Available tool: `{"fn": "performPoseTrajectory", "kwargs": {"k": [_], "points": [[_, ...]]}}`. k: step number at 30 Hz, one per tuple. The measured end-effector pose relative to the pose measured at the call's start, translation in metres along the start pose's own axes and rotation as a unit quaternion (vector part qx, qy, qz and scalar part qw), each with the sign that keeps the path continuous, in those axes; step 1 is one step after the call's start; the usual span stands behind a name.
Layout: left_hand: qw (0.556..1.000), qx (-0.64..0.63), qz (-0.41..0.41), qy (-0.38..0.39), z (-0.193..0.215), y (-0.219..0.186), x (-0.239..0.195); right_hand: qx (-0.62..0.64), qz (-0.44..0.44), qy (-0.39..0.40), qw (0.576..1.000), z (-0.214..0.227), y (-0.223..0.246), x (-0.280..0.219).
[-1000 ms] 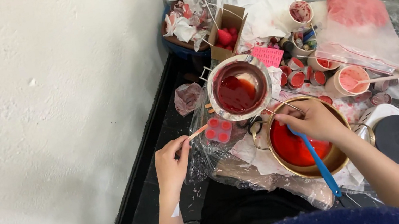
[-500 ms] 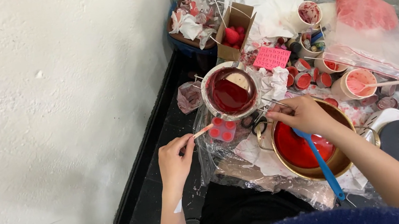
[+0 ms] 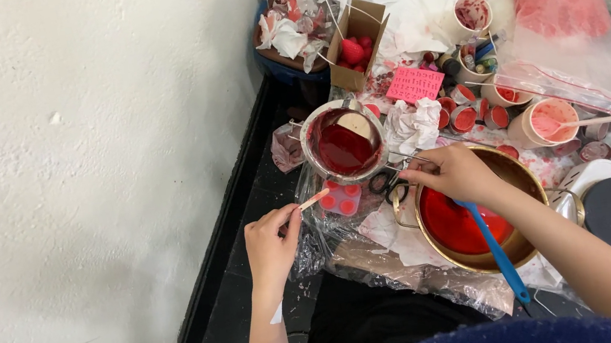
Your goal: The person dips a red wax ball on a stick into a pot of melted red wax, then stirs the wax with a blue spoon and works red wax in a metal bowl by hand. They handle a silicone mold, wooden sticks, and finished red wax pieces in a box on the work table.
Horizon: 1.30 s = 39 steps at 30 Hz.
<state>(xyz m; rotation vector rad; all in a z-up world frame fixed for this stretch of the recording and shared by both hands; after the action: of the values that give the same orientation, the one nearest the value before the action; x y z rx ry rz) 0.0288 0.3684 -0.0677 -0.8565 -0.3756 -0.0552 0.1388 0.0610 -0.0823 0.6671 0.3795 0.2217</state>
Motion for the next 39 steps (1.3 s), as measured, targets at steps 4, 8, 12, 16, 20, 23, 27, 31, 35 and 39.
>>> {"fn": "performPoseTrajectory", "kwargs": {"k": [4,8,12,16,20,23,27,31,35,39], "points": [[1.0,-0.008,-0.002,-0.001,-0.001,0.003,-0.002,0.011,0.02,-0.006,1.0,-0.003,-0.004,0.002],[1.0,0.012,-0.005,-0.001,-0.002,0.003,-0.002,-0.007,0.021,-0.009,1.0,-0.002,-0.002,0.002],[1.0,0.023,-0.009,0.005,-0.005,0.005,-0.003,-0.023,-0.007,-0.001,1.0,-0.003,-0.004,0.002],[0.999,0.033,-0.013,0.004,-0.007,0.003,-0.003,-0.02,0.008,-0.009,1.0,-0.003,-0.003,0.002],[1.0,0.022,-0.007,-0.004,-0.007,0.003,-0.001,-0.013,0.036,-0.014,0.999,-0.004,0.0,0.0],[1.0,0.01,0.006,-0.001,-0.008,0.005,0.0,-0.005,0.035,-0.016,0.999,-0.004,0.003,-0.003],[1.0,-0.005,0.02,0.002,-0.008,0.004,0.001,-0.012,0.034,-0.022,0.999,-0.005,0.004,-0.003],[1.0,-0.007,0.016,0.001,-0.008,0.005,0.0,-0.03,0.009,-0.014,0.999,-0.003,0.006,-0.003],[1.0,-0.002,0.019,0.008,-0.009,0.005,0.0,-0.013,0.039,-0.032,0.999,-0.002,0.008,-0.004],[1.0,0.003,0.02,0.008,-0.009,0.007,-0.001,-0.016,0.05,-0.044,0.998,-0.001,0.008,-0.004]]}}
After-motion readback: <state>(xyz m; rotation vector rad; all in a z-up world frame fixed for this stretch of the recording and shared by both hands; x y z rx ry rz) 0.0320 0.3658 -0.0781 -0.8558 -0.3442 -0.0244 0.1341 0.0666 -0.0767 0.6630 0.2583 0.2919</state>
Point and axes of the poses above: each hand's wrist, its own x-axis towards the middle knuckle, its own z-axis out of the back of the hand, y = z × x, the point moved 7 cm from there along x, towards the middle knuckle, and after that the axes turned 8 degrees about -z, right-handed, at the moved point
